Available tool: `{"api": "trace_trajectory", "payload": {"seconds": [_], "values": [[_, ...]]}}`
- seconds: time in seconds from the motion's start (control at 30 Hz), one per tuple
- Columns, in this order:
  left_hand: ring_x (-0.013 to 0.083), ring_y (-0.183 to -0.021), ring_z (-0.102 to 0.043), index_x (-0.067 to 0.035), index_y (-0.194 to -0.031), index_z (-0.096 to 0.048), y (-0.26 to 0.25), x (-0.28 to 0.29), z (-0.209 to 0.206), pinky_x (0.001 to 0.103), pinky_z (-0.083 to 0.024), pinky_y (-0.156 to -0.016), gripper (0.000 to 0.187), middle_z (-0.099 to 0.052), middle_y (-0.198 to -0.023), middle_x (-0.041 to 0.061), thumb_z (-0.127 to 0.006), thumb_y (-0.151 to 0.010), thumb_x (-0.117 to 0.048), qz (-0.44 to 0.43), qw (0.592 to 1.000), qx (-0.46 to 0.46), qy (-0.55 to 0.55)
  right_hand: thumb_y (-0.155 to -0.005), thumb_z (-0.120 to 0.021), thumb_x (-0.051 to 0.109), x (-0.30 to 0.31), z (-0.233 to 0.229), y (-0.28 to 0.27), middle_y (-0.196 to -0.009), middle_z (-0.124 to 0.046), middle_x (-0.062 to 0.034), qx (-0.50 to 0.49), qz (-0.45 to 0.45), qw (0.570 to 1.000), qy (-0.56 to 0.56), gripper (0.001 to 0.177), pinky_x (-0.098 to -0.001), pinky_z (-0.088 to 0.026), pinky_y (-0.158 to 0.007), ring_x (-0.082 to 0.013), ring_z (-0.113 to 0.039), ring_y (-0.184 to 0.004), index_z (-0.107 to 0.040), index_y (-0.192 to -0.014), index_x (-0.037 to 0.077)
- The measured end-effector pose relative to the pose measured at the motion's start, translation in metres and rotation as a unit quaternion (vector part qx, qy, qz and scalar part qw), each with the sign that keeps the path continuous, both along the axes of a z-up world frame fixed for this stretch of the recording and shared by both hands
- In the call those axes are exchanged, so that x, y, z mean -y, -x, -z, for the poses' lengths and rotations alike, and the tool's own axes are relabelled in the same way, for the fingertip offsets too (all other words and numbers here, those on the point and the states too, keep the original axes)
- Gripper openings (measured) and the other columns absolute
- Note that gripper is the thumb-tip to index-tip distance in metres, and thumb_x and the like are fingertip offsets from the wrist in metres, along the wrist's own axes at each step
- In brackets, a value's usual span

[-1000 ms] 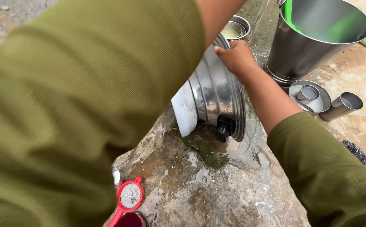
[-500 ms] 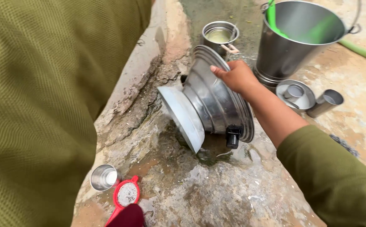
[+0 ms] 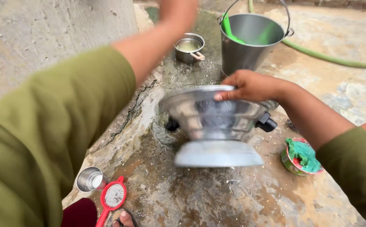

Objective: Washing a round metal grill and a large metal cooking pot outdoors.

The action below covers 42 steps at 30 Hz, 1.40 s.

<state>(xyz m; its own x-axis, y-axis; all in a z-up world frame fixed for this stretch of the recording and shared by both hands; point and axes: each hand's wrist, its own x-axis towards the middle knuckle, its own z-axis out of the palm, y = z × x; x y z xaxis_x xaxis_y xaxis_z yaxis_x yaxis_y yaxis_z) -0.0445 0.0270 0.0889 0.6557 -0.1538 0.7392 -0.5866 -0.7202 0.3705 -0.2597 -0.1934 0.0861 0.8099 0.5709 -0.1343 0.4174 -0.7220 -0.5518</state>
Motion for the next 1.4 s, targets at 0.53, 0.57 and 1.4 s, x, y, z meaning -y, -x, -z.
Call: {"api": "trace_trajectory", "payload": {"seconds": [0.53, 0.57, 1.4], "values": [[0.0305, -0.096, -0.082, -0.012, -0.123, -0.082, 0.196, 0.134, 0.104, 0.039, -0.059, -0.092, 0.089, -0.078, -0.099, 0.023, -0.048, -0.087, -0.086, 0.36, 0.847, -0.388, -0.055, -0.085, -0.076, 0.024, 0.095, 0.049, 0.024, -0.101, -0.074, -0.0069, 0.122, -0.053, 0.991, -0.025, 0.027, -0.0335, -0.056, -0.086, -0.0164, -0.07, -0.093, -0.072, -0.107, 0.009], [0.0305, -0.096, -0.082, -0.012, -0.123, -0.082, 0.19, 0.138, 0.104, 0.039, -0.059, -0.092, 0.089, -0.078, -0.099, 0.023, -0.048, -0.087, -0.086, 0.366, 0.843, -0.39, -0.059, -0.085, -0.076, 0.024, 0.1, 0.047, 0.029, -0.101, -0.074, -0.0069, 0.121, -0.046, 0.991, -0.026, 0.027, -0.0335, -0.056, -0.086, -0.0164, -0.07, -0.093, -0.072, -0.107, 0.009], [0.0427, -0.117, -0.062, -0.008, -0.125, -0.059, 0.195, 0.125, 0.074, 0.053, -0.046, -0.099, 0.037, -0.068, -0.121, 0.022, -0.057, -0.101, -0.035, 0.066, 0.901, -0.389, -0.183, -0.089, -0.07, 0.032, 0.286, 0.313, 0.134, -0.097, -0.08, -0.014, -0.101, 0.414, 0.894, 0.139, 0.029, -0.0433, -0.058, -0.084, -0.0294, -0.076, -0.092, -0.075, -0.112, 0.014]]}}
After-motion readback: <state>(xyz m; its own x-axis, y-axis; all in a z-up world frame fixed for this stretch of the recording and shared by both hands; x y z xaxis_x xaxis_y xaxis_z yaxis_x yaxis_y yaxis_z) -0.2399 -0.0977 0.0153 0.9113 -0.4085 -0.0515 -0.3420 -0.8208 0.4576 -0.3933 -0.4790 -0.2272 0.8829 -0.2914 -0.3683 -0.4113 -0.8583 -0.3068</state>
